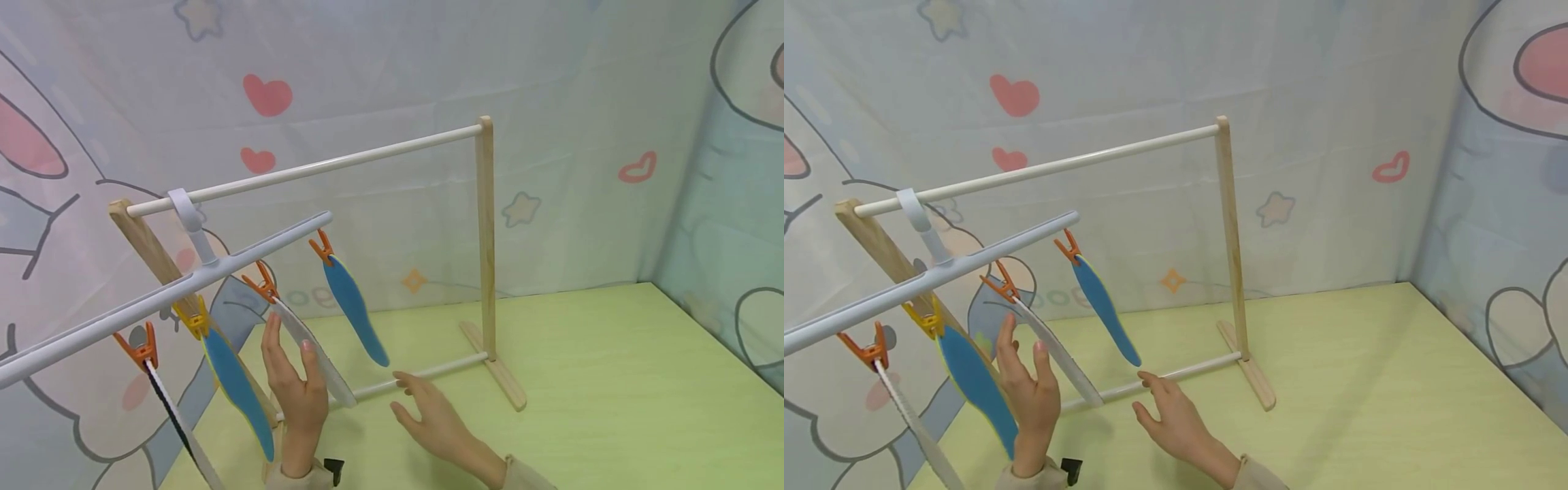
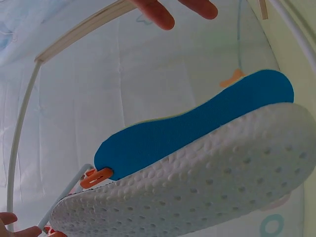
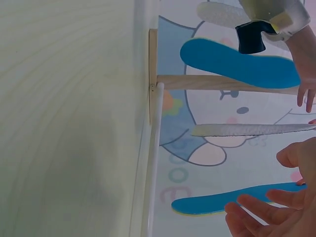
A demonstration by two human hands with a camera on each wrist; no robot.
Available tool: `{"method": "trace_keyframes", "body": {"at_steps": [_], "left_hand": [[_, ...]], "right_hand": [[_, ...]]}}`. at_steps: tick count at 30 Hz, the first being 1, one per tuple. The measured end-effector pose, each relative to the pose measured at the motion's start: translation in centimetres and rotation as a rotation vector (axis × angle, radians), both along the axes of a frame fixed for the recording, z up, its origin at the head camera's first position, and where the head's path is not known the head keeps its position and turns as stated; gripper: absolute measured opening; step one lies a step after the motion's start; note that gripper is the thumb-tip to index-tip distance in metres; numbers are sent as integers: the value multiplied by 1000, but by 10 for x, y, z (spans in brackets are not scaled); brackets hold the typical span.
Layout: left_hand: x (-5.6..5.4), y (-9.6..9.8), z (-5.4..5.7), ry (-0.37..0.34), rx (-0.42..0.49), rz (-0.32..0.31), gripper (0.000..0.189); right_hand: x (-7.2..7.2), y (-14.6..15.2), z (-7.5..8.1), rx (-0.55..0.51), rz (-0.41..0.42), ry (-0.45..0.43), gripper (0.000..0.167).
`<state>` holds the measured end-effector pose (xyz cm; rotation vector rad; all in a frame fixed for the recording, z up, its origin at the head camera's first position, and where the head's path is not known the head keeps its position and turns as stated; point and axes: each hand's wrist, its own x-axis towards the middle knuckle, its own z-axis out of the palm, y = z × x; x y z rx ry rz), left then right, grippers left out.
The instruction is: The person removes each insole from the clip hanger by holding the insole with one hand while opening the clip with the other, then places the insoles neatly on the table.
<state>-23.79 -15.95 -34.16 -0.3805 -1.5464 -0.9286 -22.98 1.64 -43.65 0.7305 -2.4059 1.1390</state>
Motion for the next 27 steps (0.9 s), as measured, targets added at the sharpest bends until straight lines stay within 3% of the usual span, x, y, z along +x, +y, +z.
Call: {"method": "trace_keyframes", "body": {"at_steps": [13,20,27], "left_hand": [[4,-7,6,-106,-29,-43,49],[9,-8,9,-218,17,-70,48],[7,-13,13,-227,67,-85,46]], "right_hand": [[2,-5,0,-16,39,4,42],[2,-9,1,0,38,-8,43],[3,-11,1,2,54,-18,44]]}}
